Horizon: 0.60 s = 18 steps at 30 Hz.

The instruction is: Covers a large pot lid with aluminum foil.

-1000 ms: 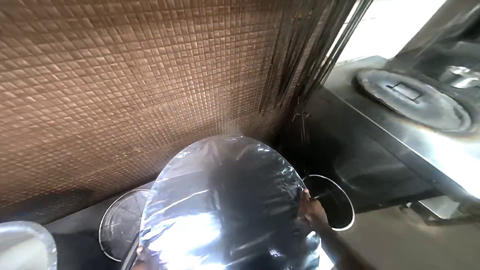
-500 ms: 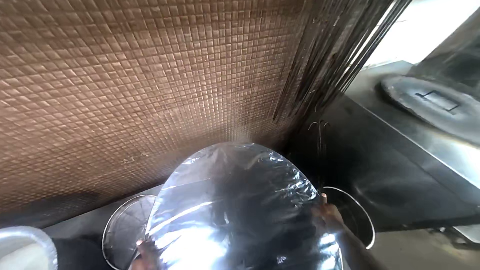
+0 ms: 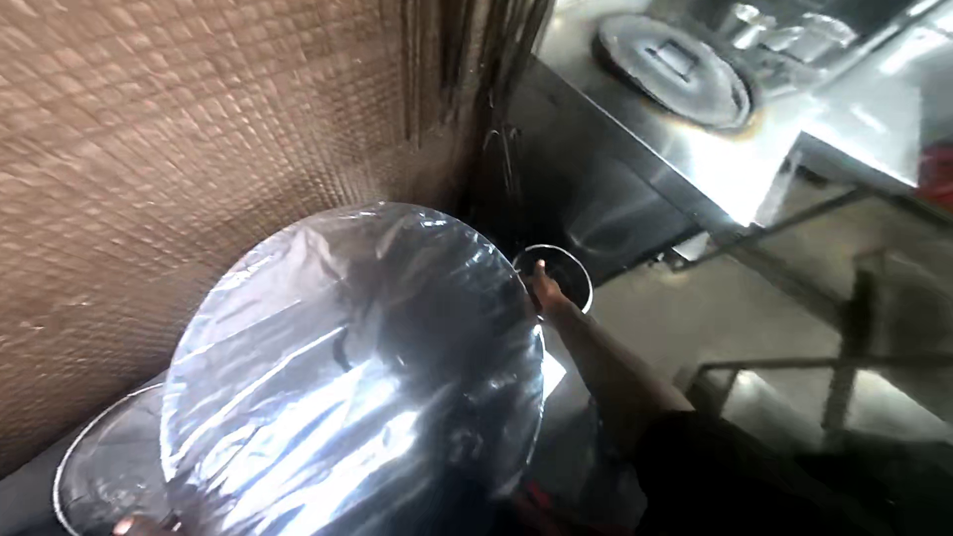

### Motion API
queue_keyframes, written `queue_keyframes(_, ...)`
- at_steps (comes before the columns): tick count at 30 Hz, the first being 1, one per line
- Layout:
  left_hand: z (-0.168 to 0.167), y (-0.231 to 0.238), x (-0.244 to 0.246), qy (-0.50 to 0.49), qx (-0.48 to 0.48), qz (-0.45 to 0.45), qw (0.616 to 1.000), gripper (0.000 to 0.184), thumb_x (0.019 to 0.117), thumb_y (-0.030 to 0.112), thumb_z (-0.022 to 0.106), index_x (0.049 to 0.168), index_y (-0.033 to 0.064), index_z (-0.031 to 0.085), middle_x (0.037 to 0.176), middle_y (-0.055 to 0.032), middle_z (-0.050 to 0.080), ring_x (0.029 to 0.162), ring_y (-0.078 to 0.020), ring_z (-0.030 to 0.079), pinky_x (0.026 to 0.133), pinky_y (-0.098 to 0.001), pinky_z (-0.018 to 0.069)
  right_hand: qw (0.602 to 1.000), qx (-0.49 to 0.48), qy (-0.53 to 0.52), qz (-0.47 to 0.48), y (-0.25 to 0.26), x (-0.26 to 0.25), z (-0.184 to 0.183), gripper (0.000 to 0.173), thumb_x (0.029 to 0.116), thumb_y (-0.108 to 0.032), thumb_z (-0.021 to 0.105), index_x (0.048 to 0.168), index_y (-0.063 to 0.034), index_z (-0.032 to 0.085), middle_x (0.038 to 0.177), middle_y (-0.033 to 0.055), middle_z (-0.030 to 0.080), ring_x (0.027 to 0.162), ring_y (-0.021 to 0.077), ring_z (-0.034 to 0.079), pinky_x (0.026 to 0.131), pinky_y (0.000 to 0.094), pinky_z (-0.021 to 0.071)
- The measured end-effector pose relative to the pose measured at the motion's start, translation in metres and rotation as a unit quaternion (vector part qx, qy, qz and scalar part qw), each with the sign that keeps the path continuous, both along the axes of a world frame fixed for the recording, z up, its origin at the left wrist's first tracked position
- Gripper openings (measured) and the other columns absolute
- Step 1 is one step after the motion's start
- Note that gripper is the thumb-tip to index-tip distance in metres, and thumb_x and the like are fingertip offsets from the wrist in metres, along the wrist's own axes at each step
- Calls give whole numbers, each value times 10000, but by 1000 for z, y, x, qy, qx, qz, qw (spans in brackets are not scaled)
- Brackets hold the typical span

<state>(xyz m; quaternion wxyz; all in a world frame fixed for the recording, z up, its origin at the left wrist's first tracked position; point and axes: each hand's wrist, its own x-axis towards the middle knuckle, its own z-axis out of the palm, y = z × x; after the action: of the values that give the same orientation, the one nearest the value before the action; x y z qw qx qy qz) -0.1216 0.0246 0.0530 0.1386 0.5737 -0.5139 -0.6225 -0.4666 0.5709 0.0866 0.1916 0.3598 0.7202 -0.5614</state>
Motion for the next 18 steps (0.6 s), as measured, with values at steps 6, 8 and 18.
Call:
queue_keyframes(6,24,104,76,162,177,48,970,972,945,812,168,1564,74,299,1487,-229,488,1350,-358,512,1027,-646,480,983,-150,-64,-89,17,139,9,954,951,-820,130,1438,-91,508,1352,206,593,1181,361,596,922,594,498)
queue_keyframes(8,34,140,85,172,208,80,959,934,969,771,121,1540,50,288,1444,-209,505,1289,-303,543,994,-562,511,963,-234,-80,-111,14,175,11,976,933,-833,78,1472,-113,457,1309,177,613,1103,324,636,858,542,538)
queue_keyframes(18,28,170,58,193,151,155,957,645,1052,639,111,947,167,538,683,24,600,625,-133,633,570,-374,570,934,-294,-34,-200,-12,190,23,941,915,-859,137,1261,-104,579,965,97,671,857,218,660,750,456,563)
